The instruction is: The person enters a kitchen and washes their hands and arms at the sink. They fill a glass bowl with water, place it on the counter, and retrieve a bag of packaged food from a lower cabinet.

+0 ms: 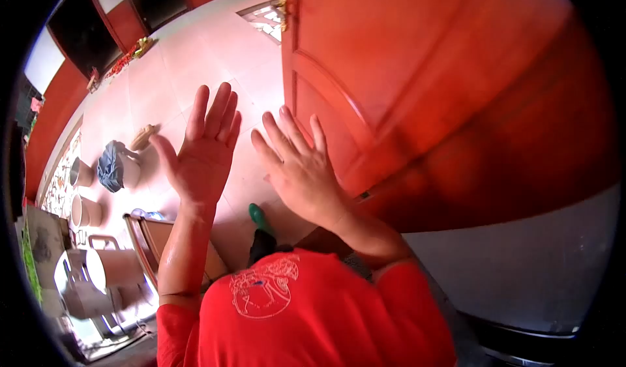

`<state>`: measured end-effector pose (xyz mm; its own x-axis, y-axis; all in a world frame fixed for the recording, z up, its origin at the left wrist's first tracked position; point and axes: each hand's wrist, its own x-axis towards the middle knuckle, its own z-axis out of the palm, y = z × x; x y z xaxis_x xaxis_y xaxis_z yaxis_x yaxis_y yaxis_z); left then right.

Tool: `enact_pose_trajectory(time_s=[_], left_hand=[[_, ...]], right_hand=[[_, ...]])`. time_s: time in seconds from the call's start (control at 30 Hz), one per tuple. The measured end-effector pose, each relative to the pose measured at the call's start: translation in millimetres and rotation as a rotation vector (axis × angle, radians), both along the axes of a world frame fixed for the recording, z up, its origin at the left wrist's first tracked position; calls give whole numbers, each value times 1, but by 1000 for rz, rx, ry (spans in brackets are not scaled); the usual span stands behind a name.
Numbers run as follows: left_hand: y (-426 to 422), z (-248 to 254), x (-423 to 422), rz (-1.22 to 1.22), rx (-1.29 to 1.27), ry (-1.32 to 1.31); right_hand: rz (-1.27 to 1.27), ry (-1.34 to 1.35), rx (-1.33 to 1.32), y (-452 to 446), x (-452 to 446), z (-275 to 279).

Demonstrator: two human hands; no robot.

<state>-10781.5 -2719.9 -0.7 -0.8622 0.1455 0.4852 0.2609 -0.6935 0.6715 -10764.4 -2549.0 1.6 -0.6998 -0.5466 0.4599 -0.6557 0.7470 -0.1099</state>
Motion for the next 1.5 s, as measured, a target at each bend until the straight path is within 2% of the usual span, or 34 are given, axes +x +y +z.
enact_pose_trajectory(time_s=[0.17,0.23,0.27,0.3,0.37,0.43,0.47,0.5,0.53,0.6,0.77,0.8,0.83,0.9,1.0,1.03,1.1,1.17,1.2,1.27,1.33,1.37,1.43,1.47,1.5], left_hand=[[-146,-25,-164,82,-551,-299],[-173,-17,-214,473,-1849,-26],[-190,-16,-238,693,-2072,290],[-209,-7,-264,790,-2009,526],[-240,-4,-323,870,-1976,775],[-278,-16,-391,807,-1977,916],[-295,-23,-422,759,-2105,1015],[-307,-45,-459,718,-1823,915],[-326,-55,-497,664,-1656,897],[-368,-68,-584,575,-1574,950],[-521,-54,-737,595,-1930,951],[-550,-54,-766,604,-2055,943],[-568,-52,-799,588,-2287,954],[-614,-51,-861,513,-2357,828],[-692,-50,-950,749,-2232,751],[-721,-61,-985,771,-2234,741],[-775,-105,-1054,549,-1518,404],[-827,-132,-1124,421,-1158,288],[-847,-156,-1159,508,-1356,418],[-885,-143,-1244,611,-1505,564],[-908,-109,-1305,130,-1514,364],[-915,-90,-1338,236,-1873,700],[-949,-81,-1402,560,-1849,998],[-964,-56,-1430,535,-1835,1031],[-982,-41,-1465,739,-1808,1060]], right_hand=[[66,-7,-75,-123,-162,14],[130,-61,-419,-151,-227,20],[152,-54,-475,-171,-259,27],[154,-122,-510,-187,-286,31],[242,-87,-432,-227,-348,25],[373,-62,-323,-278,-413,10],[437,-45,-211,-302,-446,6],[471,3,-126,-328,-480,-9],[483,-13,-153,-360,-519,-17],[529,-71,-202,-416,-601,-34],[681,-106,-220,-573,-758,-22],[853,-99,-247,-608,-778,-21],[1024,-89,-264,-642,-799,-12],[1154,-118,-141,-694,-850,-5],[983,-37,-101,-765,-978,-14],[997,-29,-92,-787,-1028,-24],[905,-60,-107,-830,-1120,-59],[876,-121,-171,-871,-1188,-84],[850,-174,-235,-888,-1221,-98],[688,-242,-256,-920,-1282,-94],[563,-277,-269,-926,-1336,-96],[479,-247,-316,-928,-1373,-100],[278,-261,-416,-926,-1438,-117],[91,-375,-402,-918,-1468,-120],[-22,-543,-526,-907,-1504,-149]])
